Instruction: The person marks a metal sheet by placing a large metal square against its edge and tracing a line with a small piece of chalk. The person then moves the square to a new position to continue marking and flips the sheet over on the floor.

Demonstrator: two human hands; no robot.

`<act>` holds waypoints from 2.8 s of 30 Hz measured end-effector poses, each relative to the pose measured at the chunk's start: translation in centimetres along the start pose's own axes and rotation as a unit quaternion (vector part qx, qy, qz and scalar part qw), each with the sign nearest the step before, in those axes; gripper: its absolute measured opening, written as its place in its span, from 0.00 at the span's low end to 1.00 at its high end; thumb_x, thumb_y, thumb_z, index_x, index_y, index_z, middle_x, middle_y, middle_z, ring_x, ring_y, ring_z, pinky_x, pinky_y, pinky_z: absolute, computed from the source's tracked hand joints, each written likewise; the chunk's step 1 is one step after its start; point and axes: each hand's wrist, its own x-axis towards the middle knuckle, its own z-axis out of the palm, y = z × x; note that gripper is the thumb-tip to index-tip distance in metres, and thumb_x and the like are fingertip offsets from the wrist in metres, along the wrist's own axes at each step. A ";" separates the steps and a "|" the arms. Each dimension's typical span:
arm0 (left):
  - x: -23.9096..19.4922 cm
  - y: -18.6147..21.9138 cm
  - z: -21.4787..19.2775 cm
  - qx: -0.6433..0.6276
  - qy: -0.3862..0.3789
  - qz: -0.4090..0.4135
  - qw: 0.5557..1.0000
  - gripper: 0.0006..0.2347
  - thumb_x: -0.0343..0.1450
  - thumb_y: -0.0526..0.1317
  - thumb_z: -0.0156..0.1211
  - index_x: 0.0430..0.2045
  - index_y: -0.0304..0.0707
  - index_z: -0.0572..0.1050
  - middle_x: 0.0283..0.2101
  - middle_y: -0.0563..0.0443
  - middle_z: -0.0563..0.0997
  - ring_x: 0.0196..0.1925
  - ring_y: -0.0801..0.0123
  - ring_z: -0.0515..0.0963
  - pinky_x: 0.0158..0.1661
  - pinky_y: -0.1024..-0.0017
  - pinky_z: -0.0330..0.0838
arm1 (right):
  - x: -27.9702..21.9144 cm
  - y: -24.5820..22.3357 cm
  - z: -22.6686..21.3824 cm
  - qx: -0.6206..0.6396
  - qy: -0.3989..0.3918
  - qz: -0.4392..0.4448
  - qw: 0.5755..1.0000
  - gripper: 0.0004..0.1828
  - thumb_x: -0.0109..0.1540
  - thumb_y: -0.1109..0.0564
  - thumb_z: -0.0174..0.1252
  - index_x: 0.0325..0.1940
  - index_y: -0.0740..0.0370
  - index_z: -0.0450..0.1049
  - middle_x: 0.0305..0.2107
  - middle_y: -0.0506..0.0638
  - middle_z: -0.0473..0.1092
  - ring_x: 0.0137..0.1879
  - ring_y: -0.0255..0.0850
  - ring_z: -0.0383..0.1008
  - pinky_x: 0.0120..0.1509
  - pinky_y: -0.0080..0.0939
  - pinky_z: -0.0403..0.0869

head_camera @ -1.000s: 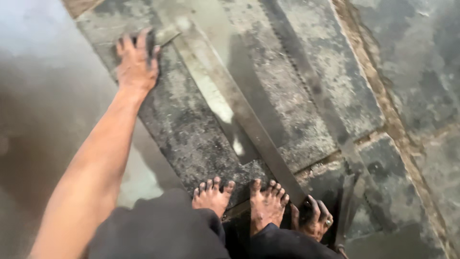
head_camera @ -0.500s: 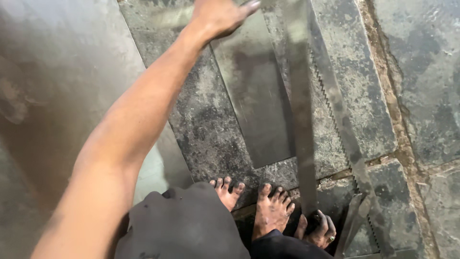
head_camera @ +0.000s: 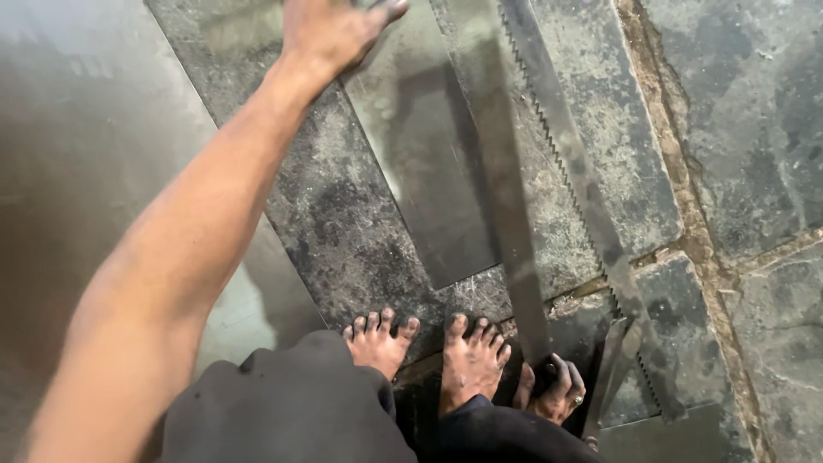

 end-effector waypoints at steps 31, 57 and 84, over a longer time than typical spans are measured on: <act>-11.1 -9.3 -0.4 0.202 0.054 -0.002 0.978 0.22 0.79 0.55 0.54 0.53 0.29 0.71 0.60 0.29 0.68 0.69 0.36 0.65 0.69 0.33 0.48 | 1.8 0.5 -1.2 0.011 -0.072 -0.022 0.997 0.34 0.51 0.49 0.73 0.57 0.61 0.71 0.49 0.57 0.69 0.56 0.54 0.67 0.63 0.53 0.64; -8.4 -5.0 -0.7 0.140 0.013 -0.018 0.990 0.18 0.79 0.49 0.62 0.59 0.41 0.71 0.60 0.31 0.66 0.66 0.32 0.60 0.65 0.35 0.48 | 1.5 -1.1 -0.7 0.009 -0.014 0.037 0.999 0.28 0.56 0.55 0.71 0.60 0.60 0.73 0.53 0.58 0.68 0.57 0.54 0.69 0.62 0.51 0.69; -7.1 -5.4 1.8 0.160 -0.004 -0.060 0.985 0.22 0.81 0.49 0.57 0.69 0.39 0.64 0.73 0.24 0.57 0.76 0.24 0.51 0.74 0.35 0.41 | 1.3 0.7 -0.6 -0.027 -0.059 0.003 0.998 0.32 0.57 0.51 0.69 0.64 0.59 0.70 0.55 0.58 0.67 0.61 0.56 0.66 0.67 0.55 0.63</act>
